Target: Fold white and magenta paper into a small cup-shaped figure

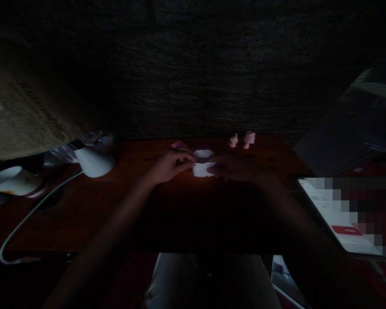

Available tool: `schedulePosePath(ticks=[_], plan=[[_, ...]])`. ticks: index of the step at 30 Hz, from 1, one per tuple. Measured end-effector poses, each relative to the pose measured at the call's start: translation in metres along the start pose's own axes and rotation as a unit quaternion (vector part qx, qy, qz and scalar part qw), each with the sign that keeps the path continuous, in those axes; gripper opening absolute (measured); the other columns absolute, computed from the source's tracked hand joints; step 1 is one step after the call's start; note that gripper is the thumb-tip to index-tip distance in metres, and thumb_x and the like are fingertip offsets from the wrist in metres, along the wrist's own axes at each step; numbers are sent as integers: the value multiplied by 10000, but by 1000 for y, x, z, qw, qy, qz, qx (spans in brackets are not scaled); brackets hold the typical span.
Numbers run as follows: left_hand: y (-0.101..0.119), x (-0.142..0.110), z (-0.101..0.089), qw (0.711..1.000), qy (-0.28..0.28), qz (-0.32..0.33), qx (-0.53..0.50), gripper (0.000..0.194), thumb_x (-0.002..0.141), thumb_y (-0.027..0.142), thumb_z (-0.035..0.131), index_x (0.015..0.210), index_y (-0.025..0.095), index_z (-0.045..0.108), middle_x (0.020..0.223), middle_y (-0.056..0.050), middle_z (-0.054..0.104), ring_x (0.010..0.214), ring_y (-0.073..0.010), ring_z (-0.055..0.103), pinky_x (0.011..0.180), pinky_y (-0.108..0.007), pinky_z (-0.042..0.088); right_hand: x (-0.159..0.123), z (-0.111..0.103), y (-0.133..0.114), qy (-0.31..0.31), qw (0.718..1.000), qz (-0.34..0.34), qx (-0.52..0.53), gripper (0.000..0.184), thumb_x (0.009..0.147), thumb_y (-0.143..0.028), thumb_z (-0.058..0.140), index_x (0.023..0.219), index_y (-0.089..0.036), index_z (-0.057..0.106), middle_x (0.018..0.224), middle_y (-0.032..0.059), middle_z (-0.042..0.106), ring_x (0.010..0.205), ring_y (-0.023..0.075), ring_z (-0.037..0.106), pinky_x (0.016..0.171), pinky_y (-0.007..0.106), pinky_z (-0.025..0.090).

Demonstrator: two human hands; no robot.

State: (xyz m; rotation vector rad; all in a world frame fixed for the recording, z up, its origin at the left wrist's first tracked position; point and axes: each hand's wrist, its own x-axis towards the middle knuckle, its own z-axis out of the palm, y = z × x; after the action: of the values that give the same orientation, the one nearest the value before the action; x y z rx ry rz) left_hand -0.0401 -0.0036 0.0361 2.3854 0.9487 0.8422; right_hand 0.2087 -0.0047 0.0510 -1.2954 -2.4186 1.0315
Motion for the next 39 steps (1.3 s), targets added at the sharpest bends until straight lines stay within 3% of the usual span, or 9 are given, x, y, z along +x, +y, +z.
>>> schedulePosePath(ticks=[3, 8, 23, 35, 39], plan=[[3, 0, 1, 1000, 4, -8, 12, 122, 925, 258, 642, 973, 179, 722, 1023, -61, 763, 883, -173, 682, 772, -297, 517, -1, -1, -1, 13, 1000, -9, -9, 284, 969, -295, 533, 1145, -162, 712, 839, 42, 734, 549, 106, 624, 540, 214, 444], [5, 0, 3, 999, -1, -23, 29, 131, 932, 263, 620, 946, 182, 721, 875, -24, 750, 736, -141, 650, 677, -253, 482, -1, -1, -4, 18, 999, -11, -28, 276, 979, -294, 510, 1117, -163, 710, 802, 29, 720, 525, 98, 601, 553, 222, 434], [5, 1, 10, 1000, -13, -2, -19, 175, 940, 287, 600, 988, 169, 721, 978, -63, 770, 827, -156, 694, 738, -268, 534, -4, -3, -10, 12, 999, -9, -34, 266, 980, -268, 522, 1116, -170, 728, 793, 27, 722, 531, 97, 609, 577, 220, 436], [7, 2, 15, 999, 9, 0, 39, 147, 932, 286, 642, 965, 179, 737, 920, -43, 769, 753, -141, 673, 691, -255, 504, -1, -1, -4, 15, 999, -27, -31, 247, 962, -264, 532, 1078, -179, 733, 774, 19, 706, 559, 106, 611, 582, 223, 432], [7, 2, 18, 1000, 11, 21, 20, 133, 942, 255, 625, 942, 170, 728, 962, -61, 763, 826, -155, 690, 731, -265, 514, 0, 0, -4, 14, 999, -28, -41, 240, 955, -246, 536, 1074, -182, 735, 789, 19, 713, 566, 106, 616, 600, 230, 438]])
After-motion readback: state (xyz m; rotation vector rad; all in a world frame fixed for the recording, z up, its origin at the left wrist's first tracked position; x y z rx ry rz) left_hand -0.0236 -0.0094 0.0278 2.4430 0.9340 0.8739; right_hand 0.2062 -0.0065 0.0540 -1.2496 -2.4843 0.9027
